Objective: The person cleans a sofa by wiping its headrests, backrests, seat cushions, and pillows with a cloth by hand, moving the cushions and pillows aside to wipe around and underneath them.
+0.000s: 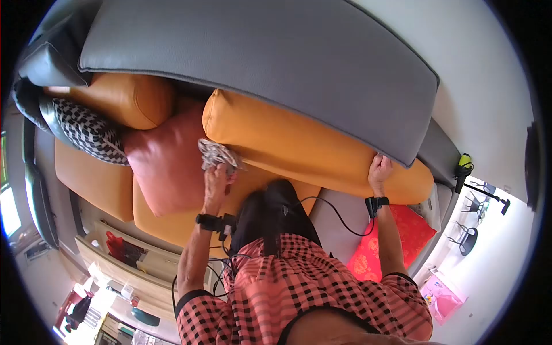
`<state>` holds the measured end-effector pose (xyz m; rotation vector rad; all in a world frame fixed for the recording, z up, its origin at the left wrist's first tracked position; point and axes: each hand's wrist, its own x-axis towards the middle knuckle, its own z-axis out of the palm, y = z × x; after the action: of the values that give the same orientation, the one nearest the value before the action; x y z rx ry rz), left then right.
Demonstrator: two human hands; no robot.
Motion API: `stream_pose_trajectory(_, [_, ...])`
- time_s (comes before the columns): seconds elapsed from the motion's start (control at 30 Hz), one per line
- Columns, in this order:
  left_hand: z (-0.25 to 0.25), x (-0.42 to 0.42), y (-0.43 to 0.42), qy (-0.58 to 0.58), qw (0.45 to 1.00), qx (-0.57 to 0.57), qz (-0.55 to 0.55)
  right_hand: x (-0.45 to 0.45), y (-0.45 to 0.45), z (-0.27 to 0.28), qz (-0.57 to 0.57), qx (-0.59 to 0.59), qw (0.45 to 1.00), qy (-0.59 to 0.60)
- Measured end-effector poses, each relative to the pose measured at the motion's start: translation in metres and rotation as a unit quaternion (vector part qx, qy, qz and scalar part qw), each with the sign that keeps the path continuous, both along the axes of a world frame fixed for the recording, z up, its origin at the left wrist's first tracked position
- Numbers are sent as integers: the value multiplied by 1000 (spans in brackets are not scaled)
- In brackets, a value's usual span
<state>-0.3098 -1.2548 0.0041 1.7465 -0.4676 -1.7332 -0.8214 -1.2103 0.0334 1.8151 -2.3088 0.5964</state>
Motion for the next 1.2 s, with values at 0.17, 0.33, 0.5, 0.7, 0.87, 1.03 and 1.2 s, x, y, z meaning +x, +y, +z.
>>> stream_pose_trajectory(0.17, [81,19,-43,-199,953,-226,-20,17,-9,20,42,-42,998,-23])
stream_pose_trajectory(0.33, [188,-12,-72,-351,868,-350,18,4,3,3,17,11,1000,-15])
stream_pose_trajectory(0.5, [230,-70,-141,-501,680,-520,-129,7,2,3,41,-5,999,-25])
stream_pose_trajectory(0.7, [236,-141,-211,-424,628,-630,-173,5,4,1,34,8,998,-45])
stream_pose_trajectory(0.87, [234,-169,-226,-361,624,-647,-249,0,7,-11,33,20,998,-51])
stream_pose_trajectory(1.03, [230,-167,-233,-395,595,-646,-270,1,8,-3,36,20,999,-30])
stream_pose_trajectory(1.2, [230,-168,-230,-406,572,-654,-282,10,14,8,28,7,997,-71])
